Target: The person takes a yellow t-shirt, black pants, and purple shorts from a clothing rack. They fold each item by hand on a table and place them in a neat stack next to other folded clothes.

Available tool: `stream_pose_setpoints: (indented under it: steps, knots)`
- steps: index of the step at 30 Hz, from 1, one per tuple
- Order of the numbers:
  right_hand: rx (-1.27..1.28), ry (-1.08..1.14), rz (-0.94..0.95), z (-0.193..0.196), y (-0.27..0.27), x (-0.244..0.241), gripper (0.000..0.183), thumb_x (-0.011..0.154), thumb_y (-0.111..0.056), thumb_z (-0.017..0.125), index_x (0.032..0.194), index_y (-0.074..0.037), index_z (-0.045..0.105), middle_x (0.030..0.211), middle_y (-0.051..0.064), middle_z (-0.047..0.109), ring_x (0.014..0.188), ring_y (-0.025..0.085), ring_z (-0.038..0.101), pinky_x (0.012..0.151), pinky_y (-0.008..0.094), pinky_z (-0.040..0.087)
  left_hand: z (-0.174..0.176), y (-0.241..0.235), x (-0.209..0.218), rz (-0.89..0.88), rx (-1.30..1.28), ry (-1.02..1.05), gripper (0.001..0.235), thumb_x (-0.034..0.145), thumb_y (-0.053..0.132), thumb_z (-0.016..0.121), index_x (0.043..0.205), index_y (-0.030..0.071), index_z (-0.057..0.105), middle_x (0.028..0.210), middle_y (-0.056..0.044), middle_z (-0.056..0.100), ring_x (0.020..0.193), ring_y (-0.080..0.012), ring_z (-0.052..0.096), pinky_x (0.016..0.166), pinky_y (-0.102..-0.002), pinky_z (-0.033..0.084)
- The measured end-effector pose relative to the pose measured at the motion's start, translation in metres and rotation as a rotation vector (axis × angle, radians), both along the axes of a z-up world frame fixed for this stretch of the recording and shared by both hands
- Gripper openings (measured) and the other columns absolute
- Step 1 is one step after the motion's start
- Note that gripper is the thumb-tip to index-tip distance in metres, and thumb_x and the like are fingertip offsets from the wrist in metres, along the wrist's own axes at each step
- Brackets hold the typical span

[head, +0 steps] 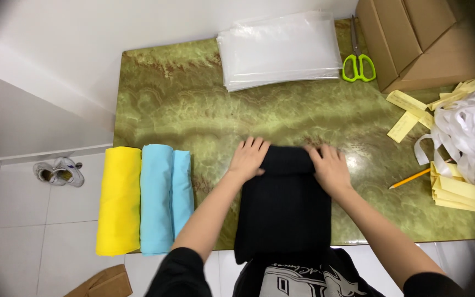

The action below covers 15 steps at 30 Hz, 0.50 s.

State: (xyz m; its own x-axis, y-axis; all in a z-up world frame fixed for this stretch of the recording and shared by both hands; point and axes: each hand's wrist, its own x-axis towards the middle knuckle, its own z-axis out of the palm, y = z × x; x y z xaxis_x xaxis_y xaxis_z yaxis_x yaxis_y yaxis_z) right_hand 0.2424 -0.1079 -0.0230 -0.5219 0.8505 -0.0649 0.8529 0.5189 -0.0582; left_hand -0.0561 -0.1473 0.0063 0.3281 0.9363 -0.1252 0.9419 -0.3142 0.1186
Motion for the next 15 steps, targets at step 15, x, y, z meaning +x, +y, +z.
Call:
stream_pose_setpoints:
  steps: [15]
  knots:
    - [-0.358, 0.262, -0.056, 0.064, 0.012, -0.003, 0.051, 0.093, -0.063, 0.070, 0.138, -0.038, 0.062, 0.158, -0.004, 0.055, 0.157, 0.023, 0.038, 0.122, 0.079, 0.015, -0.063, -0.070, 0.007, 0.088, 0.597, -0.007, 0.056, 0.109, 0.016, 0.046, 0.165, 0.020, 0.035, 0.166, -0.014, 0.035, 0.158, -0.0356, 0.031, 0.128, -0.051, 0.030]
